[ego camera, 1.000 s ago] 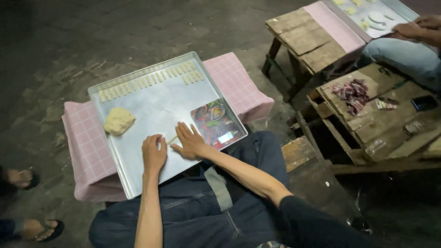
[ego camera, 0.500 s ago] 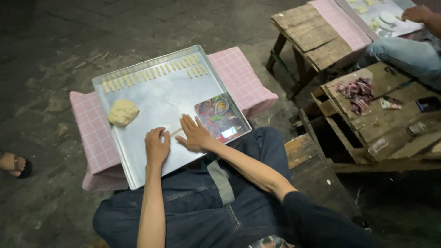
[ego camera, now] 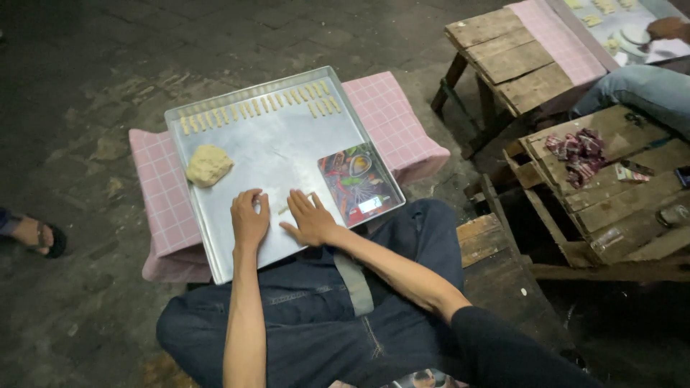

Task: The person sits on the floor and shapes small pieces of dough into thin, cylindrical rolls by hand. They place the shaped dough pieces onto a metal tray, arranging them in rows.

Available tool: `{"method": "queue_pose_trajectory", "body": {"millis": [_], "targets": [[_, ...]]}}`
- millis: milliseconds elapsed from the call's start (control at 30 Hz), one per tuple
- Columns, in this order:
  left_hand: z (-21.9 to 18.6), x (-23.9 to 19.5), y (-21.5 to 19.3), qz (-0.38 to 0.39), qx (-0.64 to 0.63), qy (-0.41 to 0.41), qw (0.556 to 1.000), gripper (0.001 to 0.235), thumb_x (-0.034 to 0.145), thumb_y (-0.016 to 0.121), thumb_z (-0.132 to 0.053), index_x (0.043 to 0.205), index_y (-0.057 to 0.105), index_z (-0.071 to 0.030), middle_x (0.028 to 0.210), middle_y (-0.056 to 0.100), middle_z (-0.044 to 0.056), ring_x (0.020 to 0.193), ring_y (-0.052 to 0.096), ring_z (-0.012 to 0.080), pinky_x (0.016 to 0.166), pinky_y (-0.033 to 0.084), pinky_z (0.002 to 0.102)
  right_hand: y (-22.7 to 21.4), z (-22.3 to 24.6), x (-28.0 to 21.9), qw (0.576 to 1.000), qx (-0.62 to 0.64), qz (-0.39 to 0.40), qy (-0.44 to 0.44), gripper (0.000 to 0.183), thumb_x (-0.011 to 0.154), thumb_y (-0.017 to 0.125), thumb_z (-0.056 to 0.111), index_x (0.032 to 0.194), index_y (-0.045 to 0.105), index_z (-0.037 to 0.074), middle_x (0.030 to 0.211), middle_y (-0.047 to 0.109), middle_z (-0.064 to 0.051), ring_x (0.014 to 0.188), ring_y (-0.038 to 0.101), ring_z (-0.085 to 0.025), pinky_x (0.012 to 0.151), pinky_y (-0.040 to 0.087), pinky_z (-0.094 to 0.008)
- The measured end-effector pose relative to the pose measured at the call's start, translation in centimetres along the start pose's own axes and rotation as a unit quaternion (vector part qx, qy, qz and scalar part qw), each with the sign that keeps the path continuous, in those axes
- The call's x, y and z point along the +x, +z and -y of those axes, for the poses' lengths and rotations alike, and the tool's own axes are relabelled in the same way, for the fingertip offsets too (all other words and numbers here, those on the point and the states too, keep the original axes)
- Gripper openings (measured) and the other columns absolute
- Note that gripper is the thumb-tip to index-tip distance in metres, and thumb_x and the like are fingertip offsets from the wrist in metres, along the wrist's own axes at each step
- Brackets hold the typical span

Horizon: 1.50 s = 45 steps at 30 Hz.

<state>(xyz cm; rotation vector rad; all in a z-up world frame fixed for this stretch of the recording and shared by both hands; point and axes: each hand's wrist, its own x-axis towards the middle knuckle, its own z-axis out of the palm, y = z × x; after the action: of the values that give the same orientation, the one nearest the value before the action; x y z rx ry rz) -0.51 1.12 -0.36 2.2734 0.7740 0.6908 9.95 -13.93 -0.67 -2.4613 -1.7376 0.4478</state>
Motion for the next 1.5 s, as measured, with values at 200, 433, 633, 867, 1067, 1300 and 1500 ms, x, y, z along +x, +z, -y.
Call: {"method": "queue_pose_trajectory", "body": {"millis": [200, 433, 633, 867, 1067, 1300, 1500], "targets": [[0.0, -0.1, -2.3, -0.085, -0.043, -0.024, 0.995, 0.018, 0.105, 0.061, -0.015, 0.112, 0.069, 0.0, 0.097, 0.066, 0.018, 0.098, 0.064, 0.0363, 0.091, 0.051, 0.045, -3.8, 1.5, 6.3, 0.997, -0.001, -0.064, 0.052, 0.086, 0.108, 0.012, 0.061, 0.162, 0.022, -0.005, 0.171, 0.017, -0.024, 0.162, 0.011, -0.032, 0.13, 0.0, -0.05], [1.4, 0.3, -1.3, -0.104, -0.043, -0.014, 0.994, 0.015, 0.103, 0.063, -0.014, 0.109, 0.07, -0.001, 0.094, 0.068, 0.017, 0.094, 0.067, 0.0354, 0.086, 0.053, 0.044, -4.5, 1.3, 9.0, 0.993, 0.003, -0.103, 0.052, 0.086, 0.109, 0.012, 0.061, 0.163, 0.021, -0.005, 0.172, 0.014, -0.024, 0.162, 0.007, -0.032, 0.131, -0.004, -0.05], [0.3, 0.0, -0.8, -0.062, -0.038, -0.032, 0.997, 0.022, 0.106, 0.062, -0.022, 0.113, 0.07, -0.003, 0.096, 0.067, 0.013, 0.099, 0.065, 0.03, 0.093, 0.051, 0.041, -2.6, 1.1, 2.3, 0.999, -0.004, -0.037, 0.015, 0.086, 0.108, 0.016, 0.061, 0.163, 0.019, -0.004, 0.171, 0.011, -0.025, 0.161, 0.005, -0.034, 0.13, -0.003, -0.051], [-0.1, 0.0, -0.7, -0.037, -0.021, -0.017, 0.999, 0.021, 0.105, 0.061, -0.022, 0.113, 0.07, -0.004, 0.095, 0.068, 0.012, 0.099, 0.066, 0.0294, 0.093, 0.051, 0.042, -2.3, 1.4, -3.3, 1.0, 0.009, 0.023, -0.017, 0.09, 0.106, 0.012, 0.065, 0.162, 0.019, -0.004, 0.17, 0.014, -0.026, 0.16, 0.009, -0.036, 0.129, 0.0, -0.056], [0.1, -0.3, -0.9, -0.048, -0.027, -0.004, 0.998, 0.018, 0.104, 0.064, -0.017, 0.112, 0.07, -0.002, 0.097, 0.068, 0.016, 0.099, 0.065, 0.0348, 0.092, 0.052, 0.044, -0.8, 1.4, 0.2, 0.999, 0.018, 0.032, 0.0, 0.095, 0.104, 0.007, 0.07, 0.163, 0.019, -0.003, 0.171, 0.012, -0.023, 0.161, 0.006, -0.032, 0.13, -0.001, -0.053], [0.1, 0.0, -1.7, -0.073, -0.023, 0.0, 0.997, 0.017, 0.105, 0.063, -0.015, 0.112, 0.069, -0.001, 0.098, 0.065, 0.017, 0.099, 0.064, 0.036, 0.089, 0.052, 0.045, -2.7, 2.4, 8.3, 0.993, -0.03, -0.111, 0.026, 0.086, 0.106, 0.016, 0.063, 0.163, 0.024, -0.002, 0.172, 0.018, -0.021, 0.162, 0.01, -0.03, 0.132, 0.0, -0.049], [0.8, -0.1, -1.9, -0.092, -0.038, -0.006, 0.995, 0.015, 0.106, 0.062, -0.014, 0.111, 0.069, -0.002, 0.096, 0.064, 0.014, 0.099, 0.064, 0.0327, 0.088, 0.052, 0.042, -2.5, 2.1, 10.8, 0.988, -0.02, -0.149, 0.043, 0.091, 0.104, 0.011, 0.068, 0.163, 0.023, -0.001, 0.172, 0.017, -0.021, 0.162, 0.011, -0.029, 0.133, -0.001, -0.048]]}}
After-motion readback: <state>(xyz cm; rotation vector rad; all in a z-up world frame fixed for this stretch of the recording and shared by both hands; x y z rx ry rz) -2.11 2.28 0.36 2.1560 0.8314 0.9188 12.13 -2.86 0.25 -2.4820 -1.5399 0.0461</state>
